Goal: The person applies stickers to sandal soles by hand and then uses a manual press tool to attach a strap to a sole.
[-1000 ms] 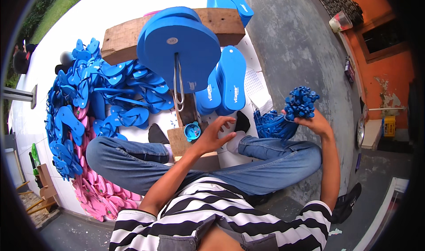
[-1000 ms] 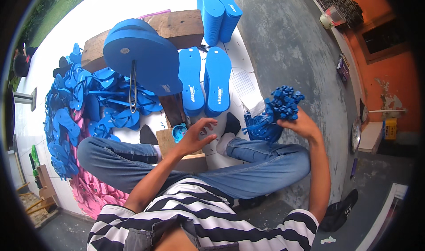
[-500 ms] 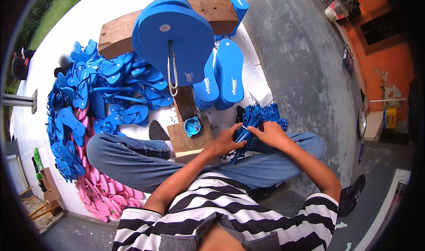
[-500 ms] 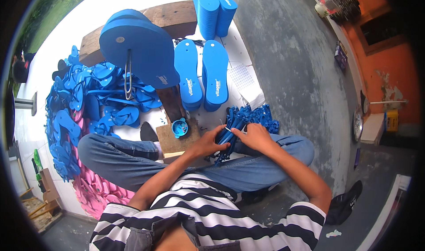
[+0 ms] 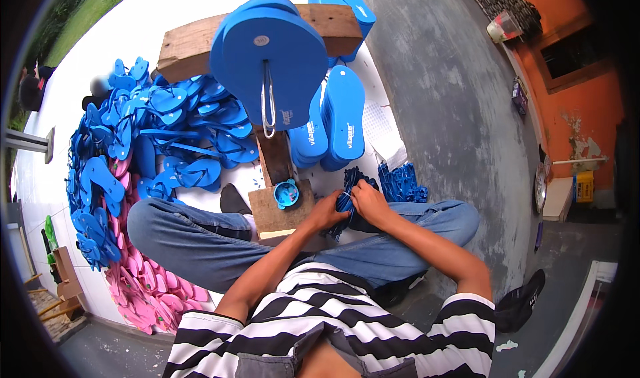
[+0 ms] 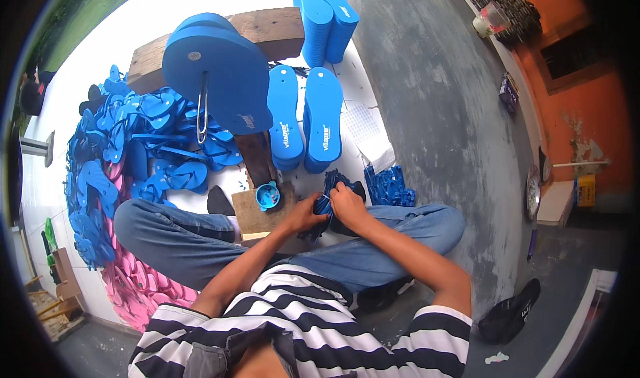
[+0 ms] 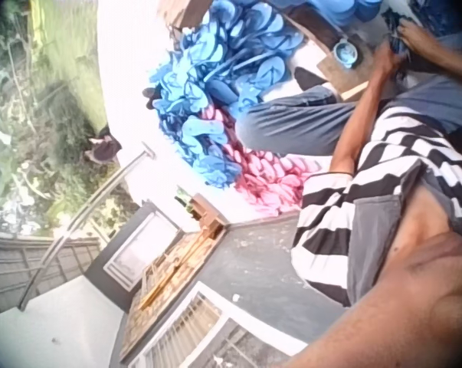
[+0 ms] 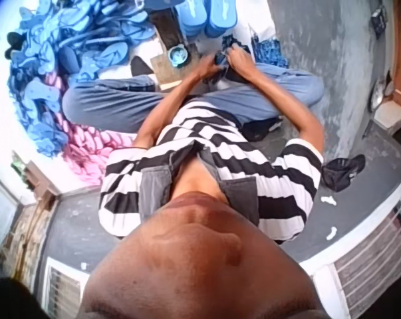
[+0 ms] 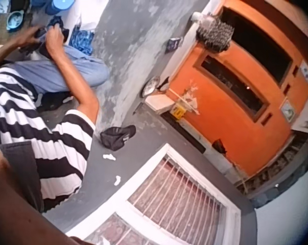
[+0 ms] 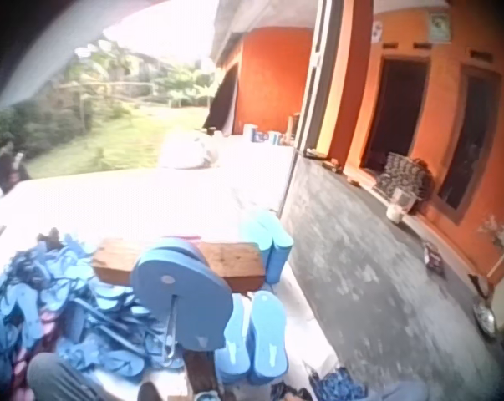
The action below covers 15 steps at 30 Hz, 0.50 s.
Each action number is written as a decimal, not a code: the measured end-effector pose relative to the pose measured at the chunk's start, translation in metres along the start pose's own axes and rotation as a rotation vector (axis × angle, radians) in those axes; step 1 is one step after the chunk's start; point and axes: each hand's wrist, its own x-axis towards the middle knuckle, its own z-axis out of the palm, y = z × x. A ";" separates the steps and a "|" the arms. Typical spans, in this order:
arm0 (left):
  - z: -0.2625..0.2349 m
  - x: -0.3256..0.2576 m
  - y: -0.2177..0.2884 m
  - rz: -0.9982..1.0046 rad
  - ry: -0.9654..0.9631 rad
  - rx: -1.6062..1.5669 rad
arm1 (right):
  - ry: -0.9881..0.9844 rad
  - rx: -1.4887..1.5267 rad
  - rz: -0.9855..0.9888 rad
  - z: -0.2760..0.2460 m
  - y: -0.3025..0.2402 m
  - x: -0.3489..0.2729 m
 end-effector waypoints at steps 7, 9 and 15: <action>0.007 -0.002 0.003 -0.163 0.029 0.026 | -0.153 0.403 -0.055 0.009 0.018 0.013; 0.011 0.001 -0.006 -0.064 0.076 0.104 | -0.239 0.441 -0.052 0.009 0.020 0.015; 0.002 0.005 -0.009 -0.050 -0.029 -0.058 | -0.291 0.522 -0.045 0.002 0.026 0.011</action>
